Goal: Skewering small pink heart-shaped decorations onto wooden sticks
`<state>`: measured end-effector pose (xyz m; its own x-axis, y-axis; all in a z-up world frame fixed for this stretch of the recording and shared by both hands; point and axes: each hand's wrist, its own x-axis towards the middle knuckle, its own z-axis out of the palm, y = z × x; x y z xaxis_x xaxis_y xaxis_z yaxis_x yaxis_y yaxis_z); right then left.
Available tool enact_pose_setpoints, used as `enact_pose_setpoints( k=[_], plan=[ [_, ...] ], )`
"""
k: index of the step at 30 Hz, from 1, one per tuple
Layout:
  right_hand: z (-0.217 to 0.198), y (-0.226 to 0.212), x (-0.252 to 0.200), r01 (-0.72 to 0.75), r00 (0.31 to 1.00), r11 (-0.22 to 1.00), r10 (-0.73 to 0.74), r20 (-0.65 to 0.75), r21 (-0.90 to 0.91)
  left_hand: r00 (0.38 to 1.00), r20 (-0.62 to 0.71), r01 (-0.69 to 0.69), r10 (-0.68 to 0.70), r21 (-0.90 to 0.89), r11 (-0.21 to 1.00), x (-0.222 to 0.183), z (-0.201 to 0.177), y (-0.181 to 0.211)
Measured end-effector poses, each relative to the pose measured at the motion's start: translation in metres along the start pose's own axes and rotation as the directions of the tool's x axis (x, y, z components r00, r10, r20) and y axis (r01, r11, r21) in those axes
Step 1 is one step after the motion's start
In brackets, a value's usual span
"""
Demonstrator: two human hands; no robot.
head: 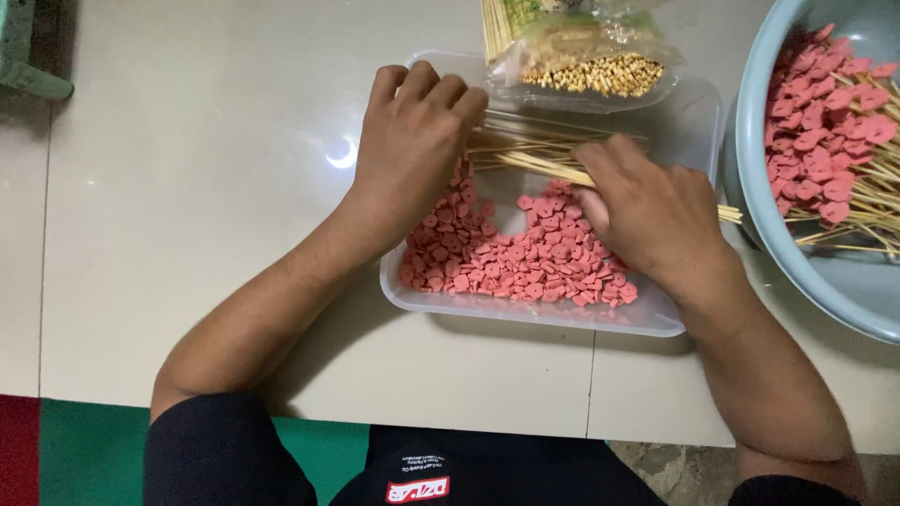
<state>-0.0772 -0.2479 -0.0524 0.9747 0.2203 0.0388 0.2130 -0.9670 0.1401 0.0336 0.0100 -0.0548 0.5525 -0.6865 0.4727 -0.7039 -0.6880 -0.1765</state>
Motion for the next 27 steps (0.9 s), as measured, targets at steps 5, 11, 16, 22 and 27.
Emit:
enact_pose_setpoints(
  k=[5, 11, 16, 22, 27],
  plan=[
    [-0.019, -0.005, -0.002, 0.051, 0.994, 0.997, -0.046, -0.103, 0.051, 0.999, 0.04, 0.021, -0.019, -0.056, 0.998, -0.001, -0.008, 0.005],
    [-0.017, -0.003, -0.008, 0.144, 0.941, 0.984, -0.104, -0.323, 0.101, 0.97, 0.224, -0.052, 0.092, -0.178, 0.983, -0.018, -0.016, 0.027],
    [-0.017, -0.001, -0.008, 0.178, 0.903, 0.977, -0.117, -0.413, 0.113, 0.918, 0.363, -0.043, 0.158, -0.305, 0.952, -0.017, -0.01, 0.024],
    [-0.016, -0.001, -0.008, 0.178, 0.874, 0.966, -0.067, -0.48, 0.188, 0.836, 0.431, -0.203, 0.339, -0.331, 0.921, -0.024, -0.013, 0.036],
    [-0.022, -0.002, -0.006, 0.192, 0.904, 0.919, -0.03, -0.426, 0.345, 0.793, 0.5, -0.247, 0.347, -0.257, 0.934, -0.024, -0.008, 0.039]
  ],
)
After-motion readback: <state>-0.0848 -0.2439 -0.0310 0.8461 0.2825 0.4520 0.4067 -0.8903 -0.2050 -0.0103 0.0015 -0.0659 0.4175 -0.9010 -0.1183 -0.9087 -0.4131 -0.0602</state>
